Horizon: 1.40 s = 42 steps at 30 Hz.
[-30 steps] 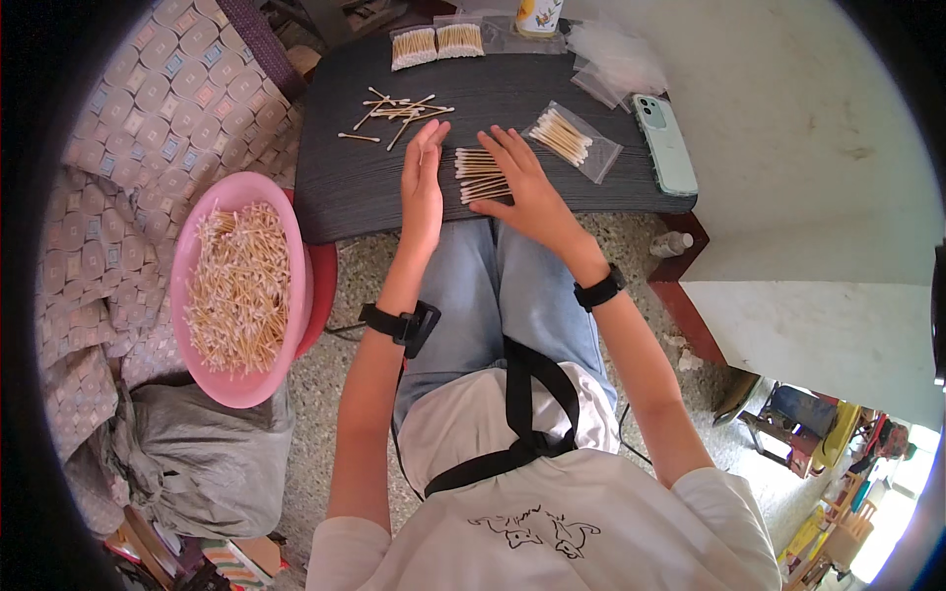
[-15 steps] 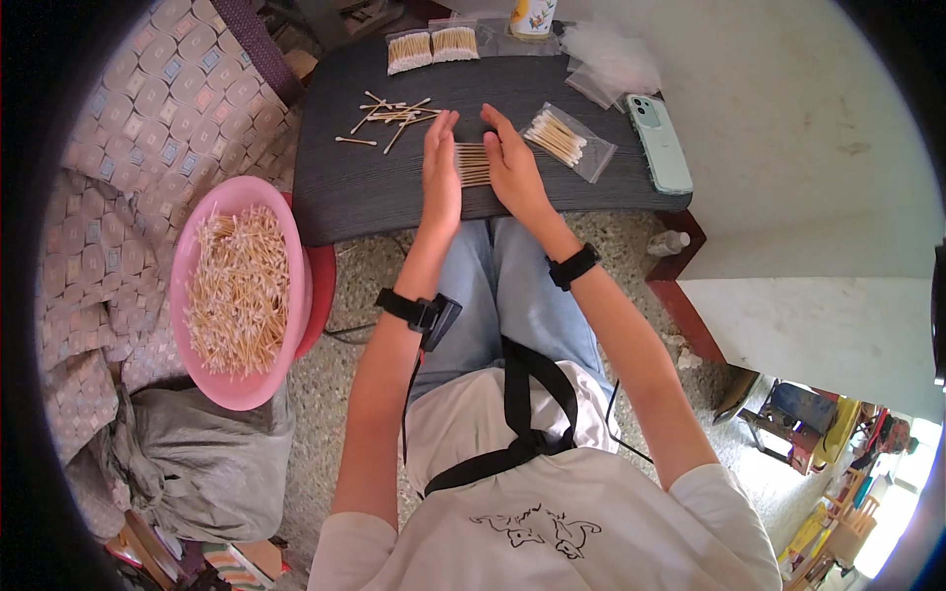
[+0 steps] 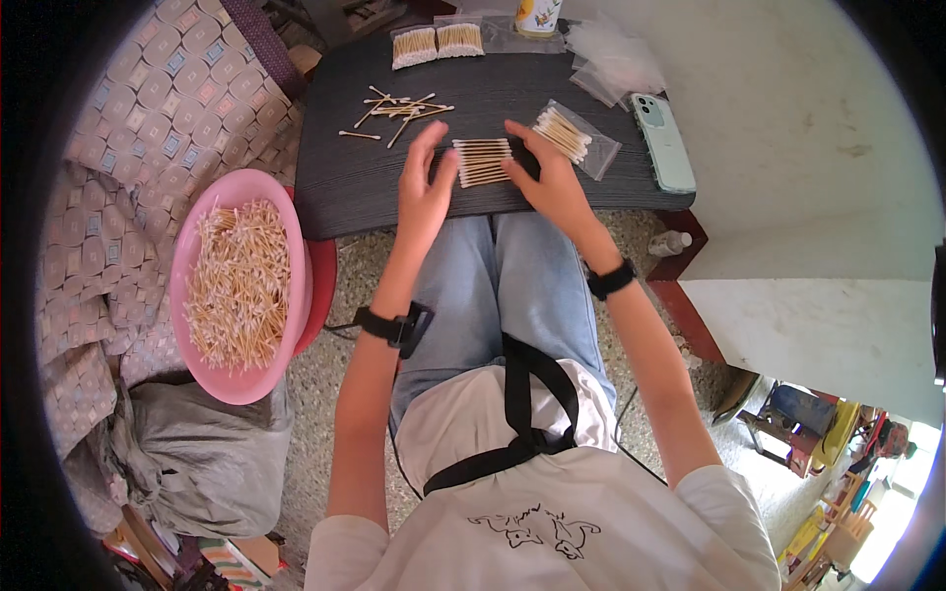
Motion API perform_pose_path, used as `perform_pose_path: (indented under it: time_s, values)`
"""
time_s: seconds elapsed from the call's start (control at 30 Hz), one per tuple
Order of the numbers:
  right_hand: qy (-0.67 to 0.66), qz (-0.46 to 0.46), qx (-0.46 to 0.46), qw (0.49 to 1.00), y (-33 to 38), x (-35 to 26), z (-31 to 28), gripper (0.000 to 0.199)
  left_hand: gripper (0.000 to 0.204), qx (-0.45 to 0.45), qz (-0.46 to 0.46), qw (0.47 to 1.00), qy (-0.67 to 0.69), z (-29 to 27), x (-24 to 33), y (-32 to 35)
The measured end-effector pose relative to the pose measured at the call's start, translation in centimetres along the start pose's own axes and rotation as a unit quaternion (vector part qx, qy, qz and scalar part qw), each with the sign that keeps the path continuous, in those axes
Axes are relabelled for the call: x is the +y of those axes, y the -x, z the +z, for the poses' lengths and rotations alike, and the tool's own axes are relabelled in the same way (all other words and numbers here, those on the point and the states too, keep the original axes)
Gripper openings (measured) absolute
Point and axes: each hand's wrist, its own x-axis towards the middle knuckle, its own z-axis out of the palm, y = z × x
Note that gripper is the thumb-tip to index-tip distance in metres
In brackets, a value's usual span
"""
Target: The person picks up several cotton swabs from a table, aligns them, and places them into a small plastic bag.
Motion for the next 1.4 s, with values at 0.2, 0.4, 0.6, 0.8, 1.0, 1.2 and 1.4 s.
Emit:
perform_pose_path:
  time_s: [0.2,0.4,0.6,0.8,1.0,1.2,1.4]
  values:
    - [0.129,-0.096,-0.025,0.987,2.0,0.4,-0.9,0.04,0.042,-0.073,0.165,0.932,-0.313,-0.4,1.0,1.6]
    - [0.161,-0.106,-0.021,0.981,2.0,0.3,-0.2,0.034,0.031,-0.069,0.187,0.914,-0.353,-0.1,1.0,1.8]
    - [0.239,-0.135,-0.005,0.962,2.1,0.2,-0.2,0.031,0.027,-0.045,0.198,0.909,-0.364,0.3,1.3,2.1]
    - [0.267,-0.122,-0.017,0.956,2.1,-0.4,-0.4,0.029,0.03,-0.052,0.198,0.903,-0.378,0.1,1.7,2.1]
    - [0.251,-0.158,-0.01,0.955,1.3,-0.5,-0.4,0.024,0.024,-0.063,0.195,0.908,-0.364,0.2,1.8,1.7]
    - [0.216,-0.143,-0.055,0.964,1.4,-0.3,-0.7,0.024,0.021,-0.063,0.2,0.902,-0.376,0.5,2.0,2.0]
    - [0.232,-0.17,-0.056,0.956,1.1,-0.3,-1.1,0.025,0.016,-0.112,0.176,0.896,-0.391,0.3,2.5,1.2]
